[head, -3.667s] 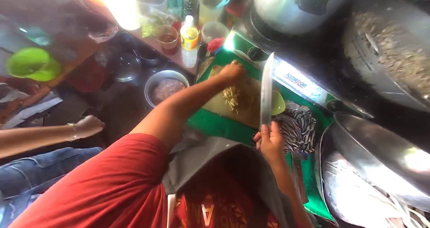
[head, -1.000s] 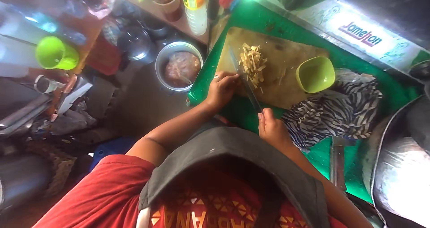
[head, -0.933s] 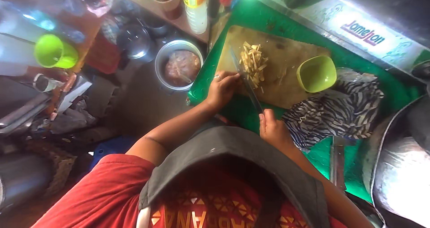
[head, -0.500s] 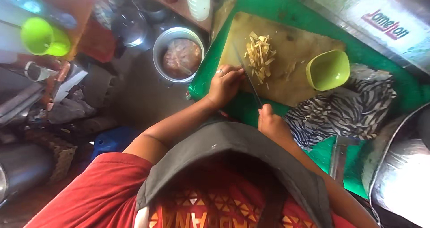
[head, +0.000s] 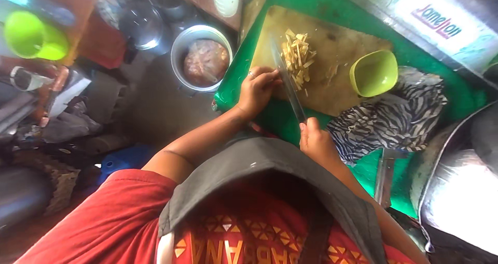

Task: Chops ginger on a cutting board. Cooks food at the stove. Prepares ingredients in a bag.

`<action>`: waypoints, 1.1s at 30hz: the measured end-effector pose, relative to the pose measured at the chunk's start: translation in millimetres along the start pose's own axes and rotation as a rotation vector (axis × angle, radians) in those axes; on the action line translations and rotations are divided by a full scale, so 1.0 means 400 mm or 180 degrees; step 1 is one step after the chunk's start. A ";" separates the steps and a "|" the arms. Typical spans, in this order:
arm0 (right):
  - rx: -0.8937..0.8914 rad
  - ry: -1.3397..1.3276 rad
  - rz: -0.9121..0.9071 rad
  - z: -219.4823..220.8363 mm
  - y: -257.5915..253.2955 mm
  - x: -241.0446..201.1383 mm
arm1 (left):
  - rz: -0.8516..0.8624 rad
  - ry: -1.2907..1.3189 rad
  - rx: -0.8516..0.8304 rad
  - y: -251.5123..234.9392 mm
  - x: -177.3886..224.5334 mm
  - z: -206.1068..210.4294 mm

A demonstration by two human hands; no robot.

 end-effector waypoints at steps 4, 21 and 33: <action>-0.0193 0.0070 0.0126 -0.006 0.004 -0.010 | 0.0021 -0.0053 0.0012 -0.001 0.000 -0.004; -0.1068 0.0426 0.1168 0.009 -0.056 -0.077 | -0.0123 -0.0166 -0.0117 -0.008 0.000 -0.014; -0.1218 0.0416 0.1320 -0.018 -0.045 -0.101 | -0.0063 -0.0131 -0.0205 -0.001 0.004 -0.007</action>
Point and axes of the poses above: each hand's wrist, its own y-axis away from the middle knuckle, its own z-axis out of the palm, x = y × z, the point moved 3 cm from there along -y, towards the middle knuckle, and after that the axes turned 12 degrees about -y, right-handed, at the moved point
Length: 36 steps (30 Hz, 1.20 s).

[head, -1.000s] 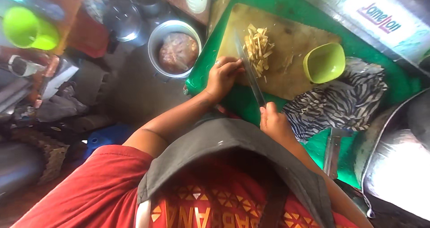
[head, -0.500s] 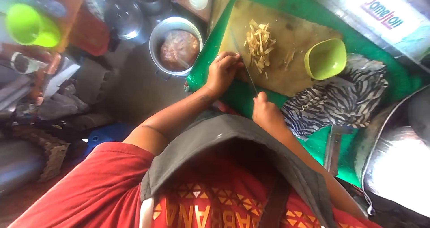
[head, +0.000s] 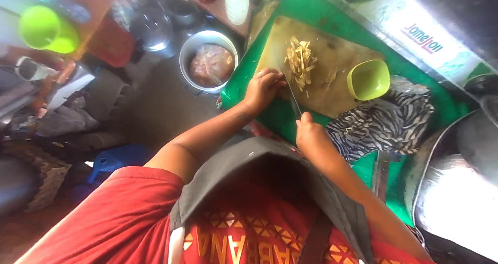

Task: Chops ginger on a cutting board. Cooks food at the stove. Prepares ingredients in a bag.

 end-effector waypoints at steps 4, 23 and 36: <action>0.0126 -0.0107 0.0048 0.040 -0.051 0.012 | -0.0014 -0.0050 -0.0034 0.005 0.001 0.009; 0.0193 -0.1513 -0.0353 -0.043 -0.089 0.097 | -0.0559 -0.0141 -0.1310 -0.106 0.017 -0.018; 0.0610 -0.1354 -0.0842 -0.040 -0.092 0.136 | -0.0309 -0.0606 -0.2152 -0.183 0.010 0.013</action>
Point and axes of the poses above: each hand's wrist, its own y-axis away from the middle knuckle, its own z-axis out of the palm, x = y × z, the point moved 3 cm from there along -y, towards the middle knuckle, and after that the axes turned 12 degrees about -y, right-handed, at the moved point
